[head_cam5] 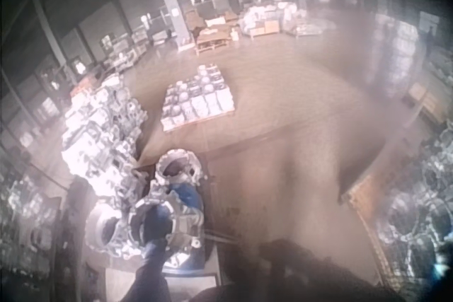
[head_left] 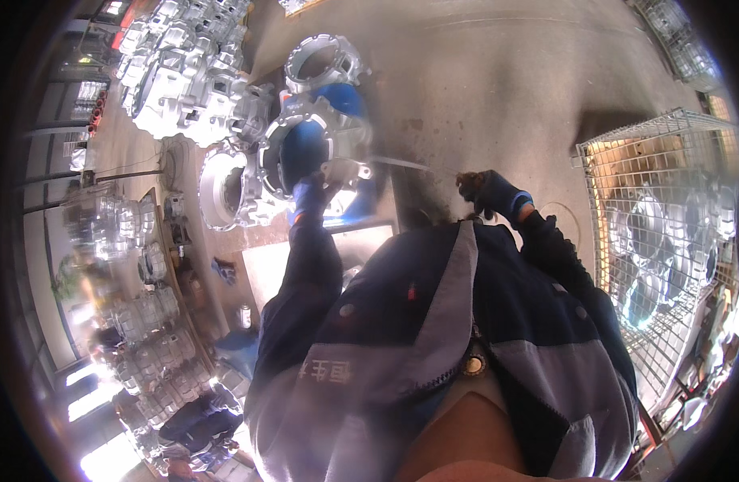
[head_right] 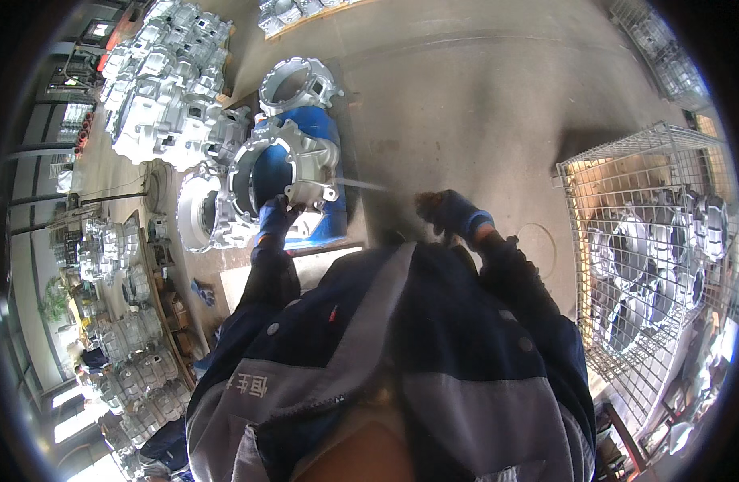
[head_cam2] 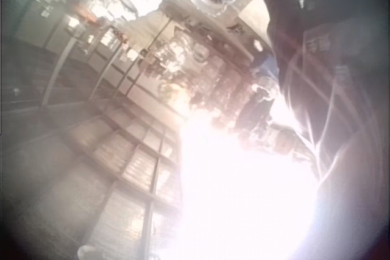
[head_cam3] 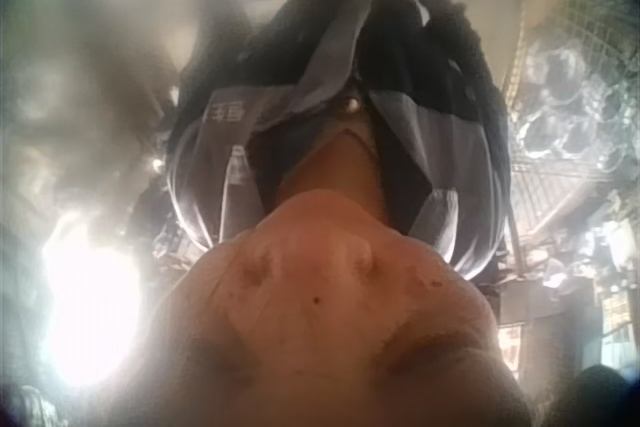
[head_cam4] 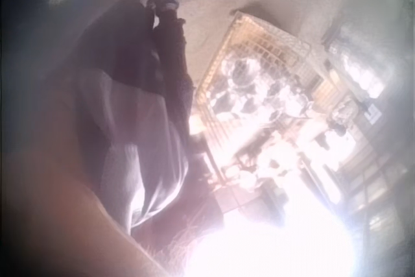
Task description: The person repeatedly scrubs the inner and outer surfaces of large metallic cylindrical parts using a wire brush. They rotate the parts to access different areas and occasionally place them down before resuming scrubbing. The work occurs in a warehouse-like area with stacks of similar parts nearby.
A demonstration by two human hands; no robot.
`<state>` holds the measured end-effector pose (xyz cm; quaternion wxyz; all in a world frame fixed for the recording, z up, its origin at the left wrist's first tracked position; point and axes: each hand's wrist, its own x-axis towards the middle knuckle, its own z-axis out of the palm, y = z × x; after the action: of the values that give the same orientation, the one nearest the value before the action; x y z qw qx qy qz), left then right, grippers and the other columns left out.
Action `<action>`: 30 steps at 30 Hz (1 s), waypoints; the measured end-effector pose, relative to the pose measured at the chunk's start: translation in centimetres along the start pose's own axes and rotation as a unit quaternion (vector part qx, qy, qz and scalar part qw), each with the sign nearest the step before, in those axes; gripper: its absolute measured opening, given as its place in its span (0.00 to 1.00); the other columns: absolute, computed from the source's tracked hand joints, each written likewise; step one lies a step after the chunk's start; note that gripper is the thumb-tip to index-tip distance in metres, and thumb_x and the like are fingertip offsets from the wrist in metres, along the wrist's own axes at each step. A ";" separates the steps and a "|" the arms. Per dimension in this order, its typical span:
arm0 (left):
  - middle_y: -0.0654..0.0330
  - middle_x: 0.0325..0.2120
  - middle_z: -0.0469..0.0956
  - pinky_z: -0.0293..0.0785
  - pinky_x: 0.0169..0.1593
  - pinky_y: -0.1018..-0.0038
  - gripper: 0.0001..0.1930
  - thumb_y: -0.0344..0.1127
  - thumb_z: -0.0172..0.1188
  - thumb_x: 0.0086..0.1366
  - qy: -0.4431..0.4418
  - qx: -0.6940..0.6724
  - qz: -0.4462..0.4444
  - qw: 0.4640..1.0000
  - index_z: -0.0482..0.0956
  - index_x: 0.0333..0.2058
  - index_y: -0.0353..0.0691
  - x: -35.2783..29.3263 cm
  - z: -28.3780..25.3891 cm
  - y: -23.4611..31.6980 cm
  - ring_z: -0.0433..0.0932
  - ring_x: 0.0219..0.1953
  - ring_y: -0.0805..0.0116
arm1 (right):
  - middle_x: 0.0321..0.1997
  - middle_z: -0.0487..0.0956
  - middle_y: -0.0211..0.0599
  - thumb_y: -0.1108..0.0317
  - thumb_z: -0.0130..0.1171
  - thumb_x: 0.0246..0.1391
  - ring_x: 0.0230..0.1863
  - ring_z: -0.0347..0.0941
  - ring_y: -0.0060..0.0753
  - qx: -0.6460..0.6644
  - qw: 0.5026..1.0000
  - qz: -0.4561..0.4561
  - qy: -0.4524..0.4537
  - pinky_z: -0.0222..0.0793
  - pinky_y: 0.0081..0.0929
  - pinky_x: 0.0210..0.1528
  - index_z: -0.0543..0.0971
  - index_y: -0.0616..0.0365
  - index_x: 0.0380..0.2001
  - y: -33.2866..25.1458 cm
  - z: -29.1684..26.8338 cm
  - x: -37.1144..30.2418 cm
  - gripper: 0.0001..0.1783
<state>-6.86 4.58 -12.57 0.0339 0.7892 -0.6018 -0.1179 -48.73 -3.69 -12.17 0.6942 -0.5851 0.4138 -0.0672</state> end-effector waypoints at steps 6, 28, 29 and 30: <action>0.49 0.30 0.79 0.72 0.40 0.59 0.24 0.57 0.62 0.49 0.050 -0.038 -0.098 0.993 0.80 0.31 0.39 0.9 0.5 4.4 0.78 0.35 0.49 | 0.33 0.78 0.35 0.69 0.53 0.53 0.31 0.75 0.26 0.160 0.986 0.038 -0.018 0.72 0.26 0.26 0.77 0.61 0.42 4.5 0.1 0.3 0.13; 0.57 0.43 0.77 0.69 0.49 0.75 0.17 0.35 0.59 0.62 0.300 -0.403 -0.143 0.853 0.72 0.48 0.36 1.6 2.1 -0.7 0.74 0.44 0.69 | 0.31 0.79 0.32 0.75 0.54 0.51 0.24 0.76 0.26 0.086 0.994 0.043 -0.055 0.71 0.24 0.21 0.76 0.52 0.42 -2.4 1.4 1.7 0.14; 0.56 0.44 0.76 0.69 0.49 0.75 0.17 0.35 0.59 0.62 0.369 -0.488 -0.197 0.766 0.72 0.49 0.36 0.8 1.3 -1.1 0.74 0.44 0.68 | 0.30 0.79 0.31 0.75 0.55 0.50 0.25 0.76 0.25 0.165 0.981 0.102 -0.030 0.71 0.23 0.22 0.77 0.52 0.41 -3.8 1.0 0.8 0.13; 0.56 0.44 0.75 0.69 0.48 0.74 0.18 0.35 0.58 0.62 0.426 -0.464 -0.224 0.744 0.71 0.49 0.35 -1.3 0.6 -1.4 0.73 0.44 0.68 | 0.30 0.80 0.33 0.73 0.56 0.50 0.26 0.76 0.27 0.084 0.993 0.071 -0.033 0.70 0.24 0.23 0.77 0.52 0.40 -5.3 0.8 -0.3 0.12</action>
<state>-6.03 6.23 -13.24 0.6213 0.7561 -0.2019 -0.0385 -46.33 -4.56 -7.42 0.7573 -0.4956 0.4240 -0.0331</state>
